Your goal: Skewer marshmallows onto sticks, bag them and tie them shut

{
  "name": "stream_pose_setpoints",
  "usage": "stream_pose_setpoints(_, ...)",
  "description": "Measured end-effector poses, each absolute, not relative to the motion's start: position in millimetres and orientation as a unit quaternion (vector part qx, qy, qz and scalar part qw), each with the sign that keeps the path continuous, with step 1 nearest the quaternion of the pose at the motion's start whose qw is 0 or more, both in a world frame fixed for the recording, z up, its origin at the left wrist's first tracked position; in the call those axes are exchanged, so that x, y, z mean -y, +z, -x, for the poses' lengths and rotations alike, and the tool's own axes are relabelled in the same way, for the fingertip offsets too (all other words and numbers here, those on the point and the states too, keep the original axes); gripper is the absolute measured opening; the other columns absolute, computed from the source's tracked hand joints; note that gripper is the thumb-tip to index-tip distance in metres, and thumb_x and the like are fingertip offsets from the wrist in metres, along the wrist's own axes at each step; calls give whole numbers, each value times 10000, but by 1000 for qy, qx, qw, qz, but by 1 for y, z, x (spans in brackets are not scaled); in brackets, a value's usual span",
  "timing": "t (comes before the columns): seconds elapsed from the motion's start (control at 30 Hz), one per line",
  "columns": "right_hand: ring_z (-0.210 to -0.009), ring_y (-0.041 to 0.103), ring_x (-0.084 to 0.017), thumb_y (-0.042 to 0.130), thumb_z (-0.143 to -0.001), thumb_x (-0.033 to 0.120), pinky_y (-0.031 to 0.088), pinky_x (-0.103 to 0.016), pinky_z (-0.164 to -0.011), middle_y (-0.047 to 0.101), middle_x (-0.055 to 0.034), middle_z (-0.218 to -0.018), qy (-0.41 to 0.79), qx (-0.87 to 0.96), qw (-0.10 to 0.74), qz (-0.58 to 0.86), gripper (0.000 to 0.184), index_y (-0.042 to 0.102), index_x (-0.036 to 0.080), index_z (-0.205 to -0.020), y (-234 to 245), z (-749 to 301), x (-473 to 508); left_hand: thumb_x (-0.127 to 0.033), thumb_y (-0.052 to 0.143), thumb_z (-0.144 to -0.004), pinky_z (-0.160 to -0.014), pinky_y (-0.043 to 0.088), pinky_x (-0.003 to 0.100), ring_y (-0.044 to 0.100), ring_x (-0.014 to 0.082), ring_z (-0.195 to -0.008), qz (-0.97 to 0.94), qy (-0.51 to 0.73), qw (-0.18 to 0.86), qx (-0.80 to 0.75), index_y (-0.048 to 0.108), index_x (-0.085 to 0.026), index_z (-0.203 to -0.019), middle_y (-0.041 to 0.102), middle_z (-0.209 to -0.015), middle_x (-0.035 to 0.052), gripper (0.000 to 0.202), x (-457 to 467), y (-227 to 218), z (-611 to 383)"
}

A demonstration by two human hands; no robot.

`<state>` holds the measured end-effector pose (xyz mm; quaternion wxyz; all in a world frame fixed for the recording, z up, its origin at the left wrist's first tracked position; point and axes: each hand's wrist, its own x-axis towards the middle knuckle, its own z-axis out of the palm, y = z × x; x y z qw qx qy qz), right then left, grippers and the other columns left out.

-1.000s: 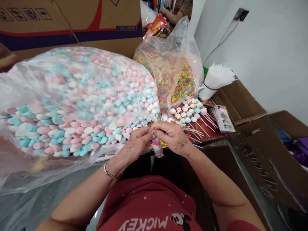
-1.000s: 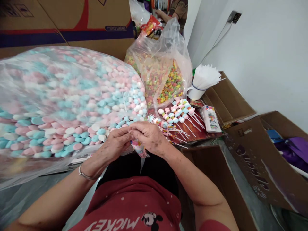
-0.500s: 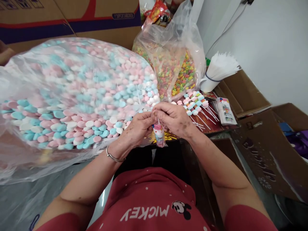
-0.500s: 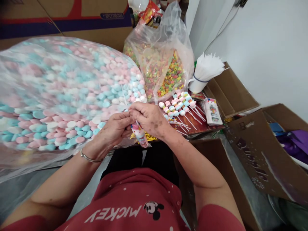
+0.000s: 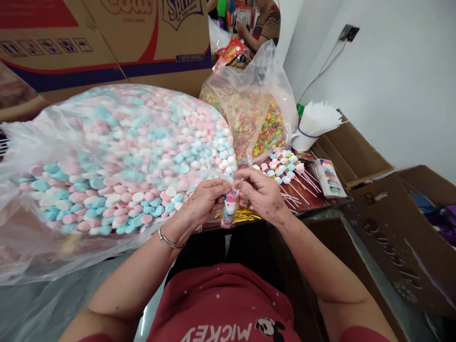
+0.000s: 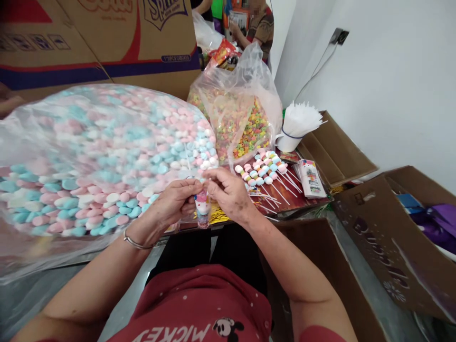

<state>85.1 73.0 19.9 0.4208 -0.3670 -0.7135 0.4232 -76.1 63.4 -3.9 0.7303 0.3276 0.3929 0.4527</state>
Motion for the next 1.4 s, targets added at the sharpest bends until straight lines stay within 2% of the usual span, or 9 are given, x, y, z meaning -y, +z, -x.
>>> stream_pose_setpoints(0.13, -752, 553, -125, 759, -720, 353, 472, -250, -658, 586, -7, -942, 469, 699, 361, 403, 485, 527, 210, -1121, 11, -87, -69, -284, 768, -597, -334, 154, 151, 267, 9, -303, -327, 456, 728, -393, 531, -149, -556, 395, -415, -77, 276, -64, -4, 78)
stream_pose_setpoints(0.23, -696, 526, -126, 720, -749, 357, 444, -251, -646, 565, 30, -763, 481, 710, 295, 422, 298, 582, 194, -957, 2, -87, -67, -281, 762, -624, -341, 150, 160, 266, 13, -306, -326, 463, 730, -383, 524, -151, -549, 393, -415, -75, 281, -64, -5, 77)
stream_pose_setpoints(0.4, -673, 499, -119, 636, -814, 422, 412, -240, -627, 546, 25, -699, 463, 689, 350, 432, 253, 584, 183, -748, -5, -83, -68, -449, 752, -708, -380, 256, 174, 345, 43, -383, -309, 544, 693, -360, 582, -137, -600, 440, -480, -52, 371, -61, -14, 71)
stream_pose_setpoints(0.5, -631, 486, -114, 627, -833, 439, 406, -238, -604, 518, 32, -653, 433, 683, 402, 430, 275, 582, 188, -731, -4, -82, -69, -553, 717, -747, -556, 446, 215, 538, 114, -604, -326, 606, 645, -332, 677, -132, -768, 617, -688, 20, 423, -55, -26, 67)
stream_pose_setpoints(0.63, -648, 500, -126, 583, -885, 344, 419, -263, -639, 526, 18, -661, 306, 742, 442, 401, 212, 601, 192, -739, -6, -81, -70, -417, 778, -752, -747, 478, 241, 578, 140, -787, -384, 600, 621, -325, 703, -173, -923, 661, -848, 13, 307, -45, -38, 62)
stream_pose_setpoints(0.83, -659, 502, -128, 540, -929, 287, 426, -269, -647, 517, 13, -683, 240, 738, 512, 368, 190, 592, 196, -771, -12, -77, -65, -427, 801, -712, -534, 379, 191, 436, 81, -544, -306, 634, 622, -343, 604, -164, -680, 523, -603, -48, 330, -45, -33, 59)
stream_pose_setpoints(1.03, -656, 529, -116, 579, -909, 318, 439, -244, -612, 544, 19, -722, 344, 679, 511, 399, 164, 589, 193, -803, -21, -73, -57, -423, 824, -687, -604, 450, 205, 526, 93, -614, -295, 623, 656, -306, 633, -169, -816, 605, -708, -30, 343, -38, -33, 58)
stream_pose_setpoints(1.2, -602, 523, -90, 625, -877, 330, 435, -210, -555, 541, 31, -705, 466, 668, 448, 370, 177, 574, 183, -792, -20, -81, -48, -373, 816, -688, -478, 434, 189, 545, 91, -483, -290, 570, 689, -342, 580, -170, -733, 608, -587, -46, 315, -28, -31, 64)
stream_pose_setpoints(1.4, -685, 615, -108, 644, -891, 326, 513, -250, -682, 620, 21, -775, 544, 717, 333, 280, 271, 589, 195, -1122, -20, -104, -28, -315, 819, -648, -403, 466, 210, 562, 112, -388, -297, 352, 830, -315, 622, -130, -723, 674, -562, 30, 281, -10, -35, 79)
